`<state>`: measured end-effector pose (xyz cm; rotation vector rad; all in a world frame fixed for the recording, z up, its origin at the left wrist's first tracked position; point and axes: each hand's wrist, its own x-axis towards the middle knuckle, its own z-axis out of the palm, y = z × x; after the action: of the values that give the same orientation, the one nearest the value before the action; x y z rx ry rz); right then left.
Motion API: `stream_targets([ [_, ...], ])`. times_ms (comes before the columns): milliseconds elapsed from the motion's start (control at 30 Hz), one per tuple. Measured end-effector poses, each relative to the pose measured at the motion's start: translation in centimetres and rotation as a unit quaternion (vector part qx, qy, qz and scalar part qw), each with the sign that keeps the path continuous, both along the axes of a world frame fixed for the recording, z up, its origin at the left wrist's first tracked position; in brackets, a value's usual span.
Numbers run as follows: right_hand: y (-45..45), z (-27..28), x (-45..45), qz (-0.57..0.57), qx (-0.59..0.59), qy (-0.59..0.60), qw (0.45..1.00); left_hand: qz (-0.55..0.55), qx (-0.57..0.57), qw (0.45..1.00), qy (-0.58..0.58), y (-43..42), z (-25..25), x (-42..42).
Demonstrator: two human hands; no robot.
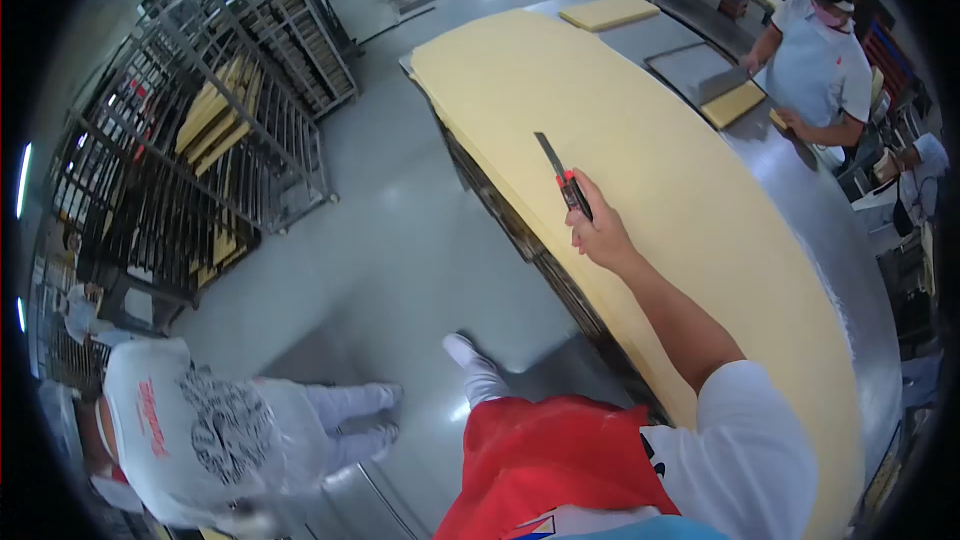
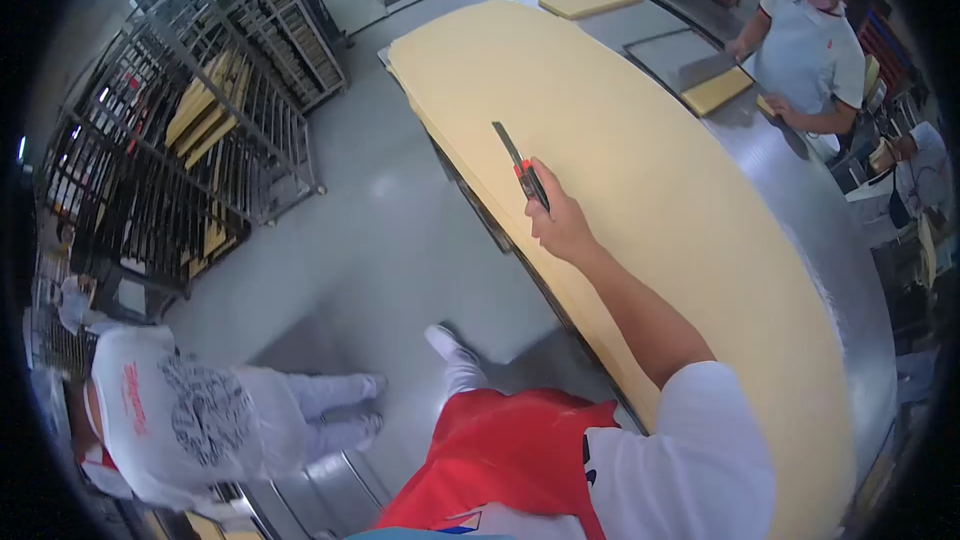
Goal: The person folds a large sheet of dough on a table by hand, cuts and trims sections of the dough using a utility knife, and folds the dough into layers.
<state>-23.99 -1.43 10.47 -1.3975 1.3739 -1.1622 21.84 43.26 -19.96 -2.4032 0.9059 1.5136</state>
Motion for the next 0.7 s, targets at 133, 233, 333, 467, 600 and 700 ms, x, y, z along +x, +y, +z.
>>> stream_targets([
  [133, -7.6, -1.2, 5.4, -0.048, 0.049, -0.017, 0.998, -0.065, -0.062, 0.996, -0.001, -12.9, -0.8, 5.1],
  [233, -12.2, -1.3, 6.1, -0.105, 0.101, -0.030, 0.989, -0.202, -0.226, 0.948, -0.092, -25.9, -0.8, 13.2],
  [333, -14.8, -1.4, 6.2, -0.172, 0.104, -0.061, 0.978, -0.219, -0.270, 0.926, -0.147, -49.3, 2.7, 18.7],
  [467, -18.8, -2.2, 6.3, -0.260, 0.095, -0.102, 0.955, -0.287, -0.472, 0.823, -0.132, -79.8, 16.3, 12.9],
  [600, -23.0, -2.9, 6.7, -0.342, 0.104, -0.128, 0.925, -0.474, -0.587, 0.654, -0.061, -96.4, 26.2, -1.7],
  [700, -28.1, -3.4, 6.9, -0.370, 0.083, -0.148, 0.913, -0.590, -0.626, 0.510, -0.012, -103.0, 25.8, -11.9],
])
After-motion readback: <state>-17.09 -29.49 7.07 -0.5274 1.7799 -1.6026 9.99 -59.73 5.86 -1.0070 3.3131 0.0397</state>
